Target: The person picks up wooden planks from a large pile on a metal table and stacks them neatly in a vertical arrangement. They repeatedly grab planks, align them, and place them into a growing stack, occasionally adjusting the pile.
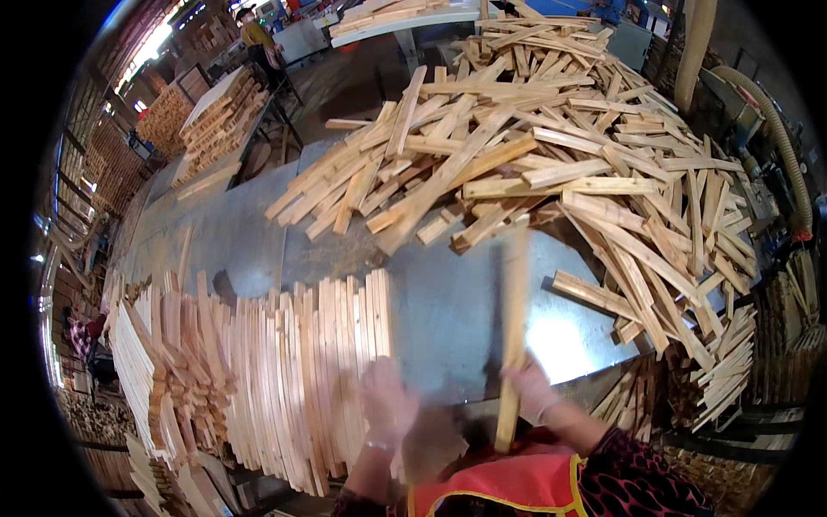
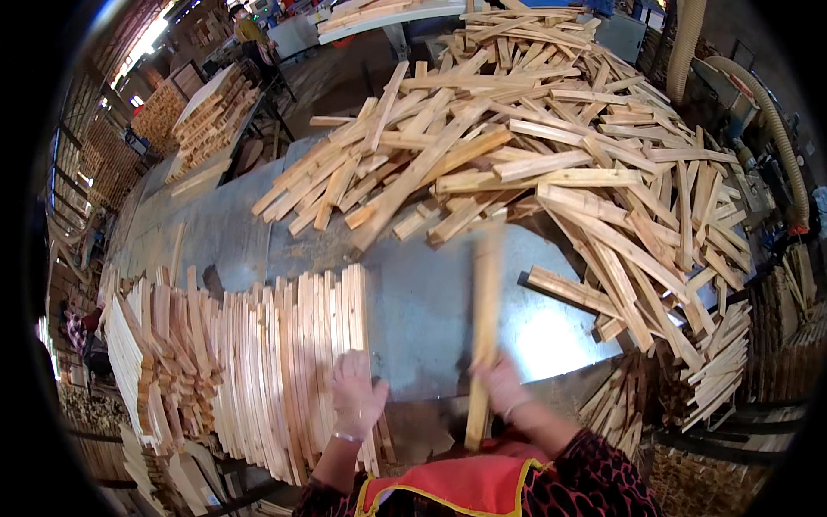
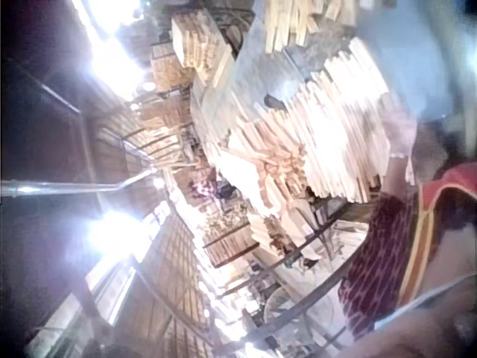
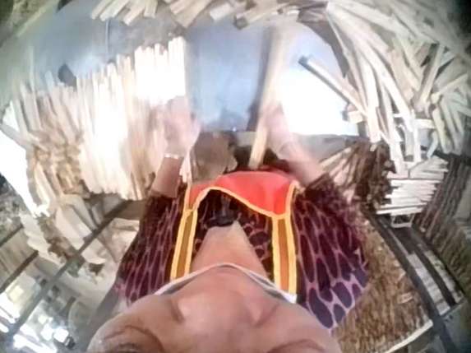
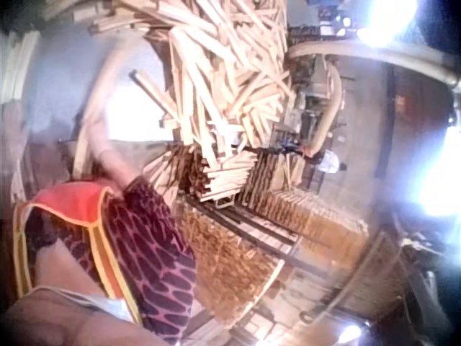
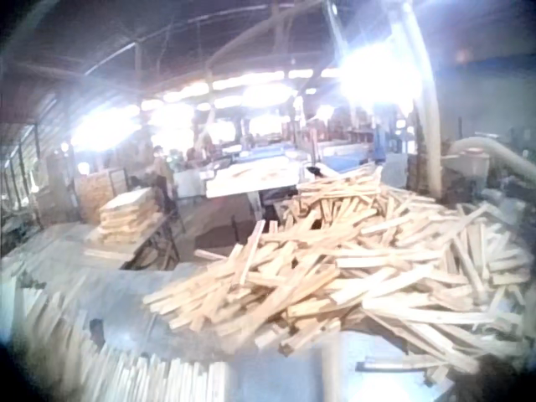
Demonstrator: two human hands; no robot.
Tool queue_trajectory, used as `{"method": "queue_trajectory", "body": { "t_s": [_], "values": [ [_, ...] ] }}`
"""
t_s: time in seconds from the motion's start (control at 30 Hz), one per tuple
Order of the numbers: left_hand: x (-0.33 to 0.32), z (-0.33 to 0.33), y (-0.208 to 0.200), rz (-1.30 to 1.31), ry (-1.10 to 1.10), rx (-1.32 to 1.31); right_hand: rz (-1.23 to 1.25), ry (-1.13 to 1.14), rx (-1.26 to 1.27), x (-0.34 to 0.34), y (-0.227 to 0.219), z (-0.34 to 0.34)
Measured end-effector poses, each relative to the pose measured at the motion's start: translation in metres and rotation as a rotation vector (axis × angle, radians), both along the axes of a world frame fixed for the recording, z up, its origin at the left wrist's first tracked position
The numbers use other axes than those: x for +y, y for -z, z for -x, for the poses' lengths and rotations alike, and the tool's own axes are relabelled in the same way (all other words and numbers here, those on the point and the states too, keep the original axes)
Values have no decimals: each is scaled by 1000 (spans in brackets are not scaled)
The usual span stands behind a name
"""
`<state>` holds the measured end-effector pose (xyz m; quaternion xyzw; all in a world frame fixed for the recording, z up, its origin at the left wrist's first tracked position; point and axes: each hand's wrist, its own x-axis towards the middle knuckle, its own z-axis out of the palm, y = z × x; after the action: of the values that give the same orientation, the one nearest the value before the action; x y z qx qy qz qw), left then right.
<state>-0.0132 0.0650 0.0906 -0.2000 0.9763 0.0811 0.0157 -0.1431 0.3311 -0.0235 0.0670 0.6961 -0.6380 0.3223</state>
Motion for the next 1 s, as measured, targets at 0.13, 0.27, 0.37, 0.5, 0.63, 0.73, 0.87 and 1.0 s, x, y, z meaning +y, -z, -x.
{"method": "queue_trajectory", "body": {
  "t_s": [0.13, 0.27, 0.37, 0.5, 0.63, 0.73, 0.87, 1.0],
  "values": [
    [40, 41, -93, 125, 550, 111, -89, -824, 693, -48, -26, -24],
    [17, 39, -70, 71, 336, -703, 174, -1069, 1018, -97, -89, 37],
    [-12, 6, -48, -254, -167, -405, 17, -499, 1190, -139, -58, 114],
    [-60, -55, 22, -114, -438, -6, 65, 32, 628, -225, -36, 249],
    [-108, -72, 52, 360, -505, -35, 371, 206, -46, -298, -51, 309],
    [-139, -92, 62, 363, -631, -232, 476, 254, -99, -324, -33, 336],
    [-152, -124, 78, 329, -623, -296, 601, 117, 30, -295, -32, 283],
    [-153, -132, 69, 324, -617, -417, 307, -320, 499, -185, -59, 172]
  ]
}}
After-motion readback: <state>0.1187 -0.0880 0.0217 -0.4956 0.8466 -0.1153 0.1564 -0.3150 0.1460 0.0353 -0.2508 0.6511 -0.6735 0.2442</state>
